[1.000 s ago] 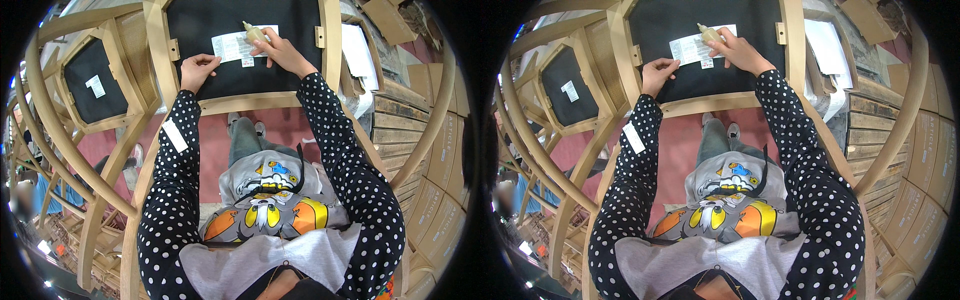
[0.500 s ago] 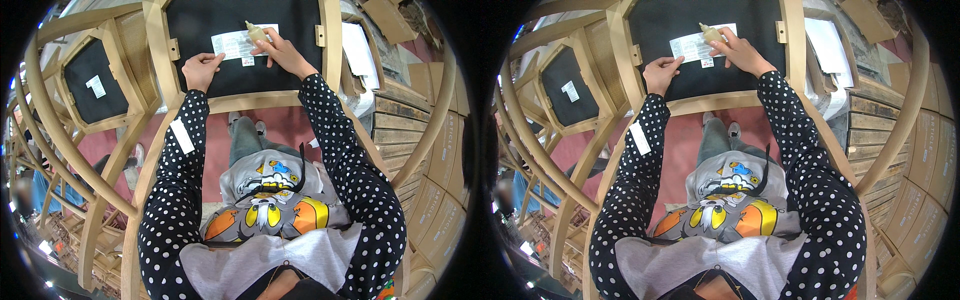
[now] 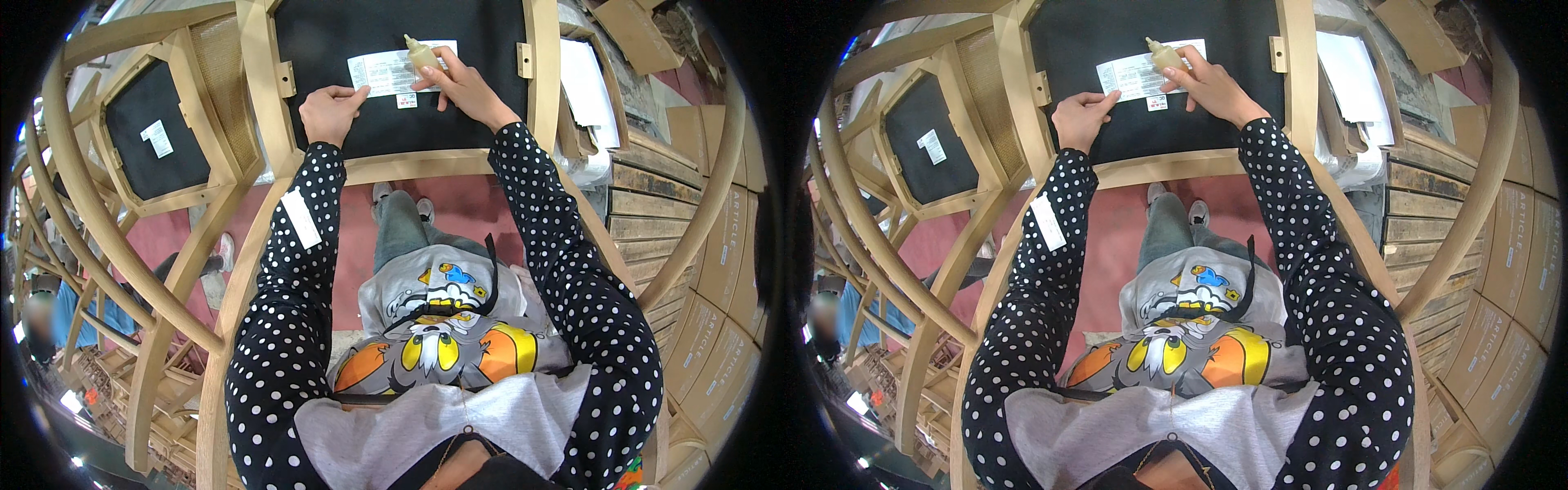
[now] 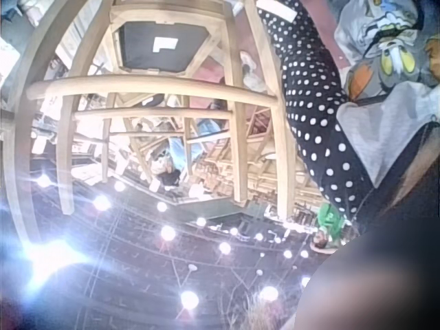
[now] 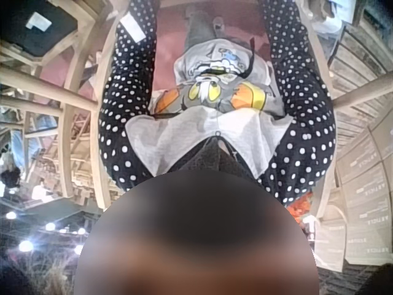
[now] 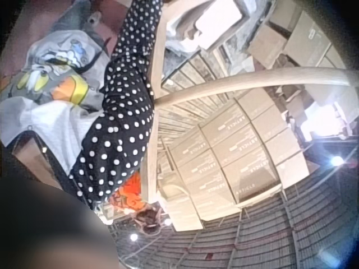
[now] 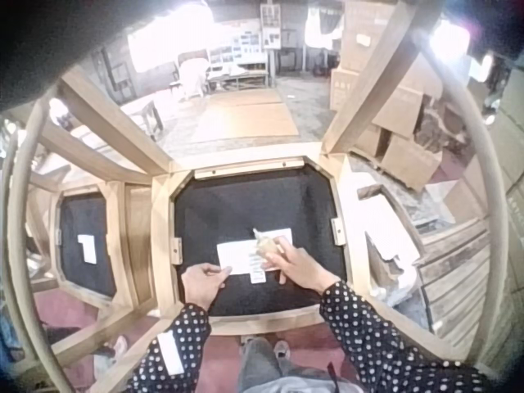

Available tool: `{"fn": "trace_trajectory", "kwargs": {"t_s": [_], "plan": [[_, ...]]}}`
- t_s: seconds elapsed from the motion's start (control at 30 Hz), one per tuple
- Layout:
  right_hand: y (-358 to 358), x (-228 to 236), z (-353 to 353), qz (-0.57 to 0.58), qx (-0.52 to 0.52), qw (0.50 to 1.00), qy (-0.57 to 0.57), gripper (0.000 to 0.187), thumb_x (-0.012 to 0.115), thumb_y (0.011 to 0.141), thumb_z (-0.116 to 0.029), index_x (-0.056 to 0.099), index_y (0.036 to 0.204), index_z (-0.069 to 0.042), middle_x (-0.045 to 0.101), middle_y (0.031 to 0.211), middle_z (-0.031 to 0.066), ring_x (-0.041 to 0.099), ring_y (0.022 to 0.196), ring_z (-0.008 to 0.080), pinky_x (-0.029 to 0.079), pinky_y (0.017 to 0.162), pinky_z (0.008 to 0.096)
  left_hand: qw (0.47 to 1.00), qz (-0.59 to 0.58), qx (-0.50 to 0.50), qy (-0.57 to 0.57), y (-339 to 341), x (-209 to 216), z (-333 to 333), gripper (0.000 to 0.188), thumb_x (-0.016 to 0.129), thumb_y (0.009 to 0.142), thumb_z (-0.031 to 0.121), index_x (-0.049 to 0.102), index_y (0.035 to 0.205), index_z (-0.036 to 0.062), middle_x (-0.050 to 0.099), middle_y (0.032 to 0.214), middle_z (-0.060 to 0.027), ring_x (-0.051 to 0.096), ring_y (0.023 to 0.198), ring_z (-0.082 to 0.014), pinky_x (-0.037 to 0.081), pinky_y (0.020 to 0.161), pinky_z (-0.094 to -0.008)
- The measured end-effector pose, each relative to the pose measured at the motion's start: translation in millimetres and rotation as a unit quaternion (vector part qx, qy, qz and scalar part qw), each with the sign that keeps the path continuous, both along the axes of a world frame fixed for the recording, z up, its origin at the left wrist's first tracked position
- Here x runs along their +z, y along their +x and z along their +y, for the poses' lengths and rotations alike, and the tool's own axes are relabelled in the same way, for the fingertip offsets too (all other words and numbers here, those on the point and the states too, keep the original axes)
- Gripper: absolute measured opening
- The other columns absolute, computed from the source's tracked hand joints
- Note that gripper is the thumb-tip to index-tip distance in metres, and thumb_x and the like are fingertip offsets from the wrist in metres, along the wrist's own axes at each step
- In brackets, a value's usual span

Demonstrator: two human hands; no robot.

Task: The person applies adhesive labels to the underside of wooden chairs using a small bottle. They place each label, press it down, and then move the chair to a nearby stack. The process is repeated for multiple chairs in a workshop setting.

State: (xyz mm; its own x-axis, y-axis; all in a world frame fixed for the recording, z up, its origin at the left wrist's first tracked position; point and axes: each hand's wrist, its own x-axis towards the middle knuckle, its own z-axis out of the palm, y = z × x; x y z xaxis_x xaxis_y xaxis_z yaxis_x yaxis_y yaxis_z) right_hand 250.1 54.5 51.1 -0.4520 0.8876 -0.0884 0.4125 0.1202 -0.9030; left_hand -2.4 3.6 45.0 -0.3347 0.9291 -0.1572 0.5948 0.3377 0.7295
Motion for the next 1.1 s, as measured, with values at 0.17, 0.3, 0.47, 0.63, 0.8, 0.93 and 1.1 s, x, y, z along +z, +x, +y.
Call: {"fn": "trace_trajectory", "kwargs": {"t_s": [0.17, 0.3, 0.47, 0.63, 0.8, 0.93, 1.1], "plan": [[-1, 2, -1, 0.012, 0.0, 1.0, -0.009, 0.045, 0.051, 0.107, -0.042, 0.049, 0.134, -0.007, 0.079, 0.104, 0.0093, 0.065, 0.058, 0.0147, 0.053, 0.063, 0.0286, 0.983, 0.171, -0.038, -0.047, -3, 14, 8, 0.045, 0.084, 0.078, 0.052, 0.081, 0.084, 0.0075, 0.075, 0.074, -0.0082, 0.074, 0.069, -0.0211, 0.058, 0.072, -0.0334], [5, 3, -1, 0.085, -0.046, 0.995, 0.007, 0.041, 0.05, 0.108, -0.04, 0.048, 0.129, -0.005, 0.079, 0.101, 0.009, 0.066, 0.06, 0.0122, 0.051, 0.058, 0.0253, 0.971, 0.225, -0.072, 0.019, -7, 16, 1, 0.039, 0.083, 0.078, 0.048, 0.077, 0.096, 0.0132, 0.075, 0.103, -0.0085, 0.072, 0.096, -0.0261, 0.056, 0.088, -0.0376], [21, -5, 13, 0.193, -0.231, 0.948, 0.101, 0.043, 0.045, 0.11, -0.041, 0.041, 0.128, -0.002, 0.077, 0.1, 0.0135, 0.067, 0.062, 0.0123, 0.047, 0.051, 0.0209, 0.888, 0.25, -0.218, 0.32, 28, -12, -14, 0.063, 0.077, 0.084, 0.046, 0.059, 0.135, 0.0123, 0.048, 0.153, -0.0121, 0.043, 0.142, -0.0295, 0.026, 0.118, -0.0575], [26, -16, 21, 0.24, -0.286, 0.923, 0.097, 0.046, 0.048, 0.109, -0.043, 0.04, 0.127, -0.002, 0.075, 0.097, 0.0154, 0.067, 0.057, 0.013, 0.044, 0.044, 0.0197, 0.891, 0.295, -0.245, 0.243, 86, -43, 6, 0.091, 0.051, 0.097, 0.064, 0.029, 0.16, 0.0025, 0.023, 0.17, -0.0146, 0.02, 0.158, -0.0277, 0.002, 0.117, -0.0751], [26, -16, 21, 0.247, -0.289, 0.918, 0.11, 0.046, 0.049, 0.108, -0.044, 0.041, 0.126, -0.002, 0.075, 0.092, 0.0149, 0.066, 0.055, 0.0126, 0.043, 0.043, 0.0199, 0.881, 0.383, -0.194, 0.199, 36, -42, 17, 0.093, 0.04, 0.099, 0.07, 0.024, 0.162, 0.0045, 0.017, 0.171, -0.0144, 0.014, 0.159, -0.0277, 0.001, 0.117, -0.0757], [26, -13, 21, 0.238, -0.292, 0.92, 0.109, 0.046, 0.05, 0.108, -0.044, 0.042, 0.125, -0.003, 0.075, 0.092, 0.0145, 0.065, 0.054, 0.0123, 0.043, 0.043, 0.02, 0.863, 0.463, -0.151, 0.135, -4, -39, 6, 0.095, 0.037, 0.099, 0.071, 0.021, 0.163, 0.0031, 0.011, 0.172, -0.0148, 0.009, 0.16, -0.0284, 0.003, 0.116, -0.0764], [23, -10, 19, 0.234, -0.299, 0.919, 0.109, 0.046, 0.051, 0.107, -0.044, 0.043, 0.124, -0.002, 0.074, 0.09, 0.0141, 0.064, 0.054, 0.0122, 0.043, 0.043, 0.0201, 0.885, 0.391, -0.18, 0.18, 38, -59, -22, 0.111, 0.046, 0.092, 0.076, 0.018, 0.16, -0.0058, 0.013, 0.17, -0.0236, 0.01, 0.159, -0.0306, 0.001, 0.112, -0.0808]]}}
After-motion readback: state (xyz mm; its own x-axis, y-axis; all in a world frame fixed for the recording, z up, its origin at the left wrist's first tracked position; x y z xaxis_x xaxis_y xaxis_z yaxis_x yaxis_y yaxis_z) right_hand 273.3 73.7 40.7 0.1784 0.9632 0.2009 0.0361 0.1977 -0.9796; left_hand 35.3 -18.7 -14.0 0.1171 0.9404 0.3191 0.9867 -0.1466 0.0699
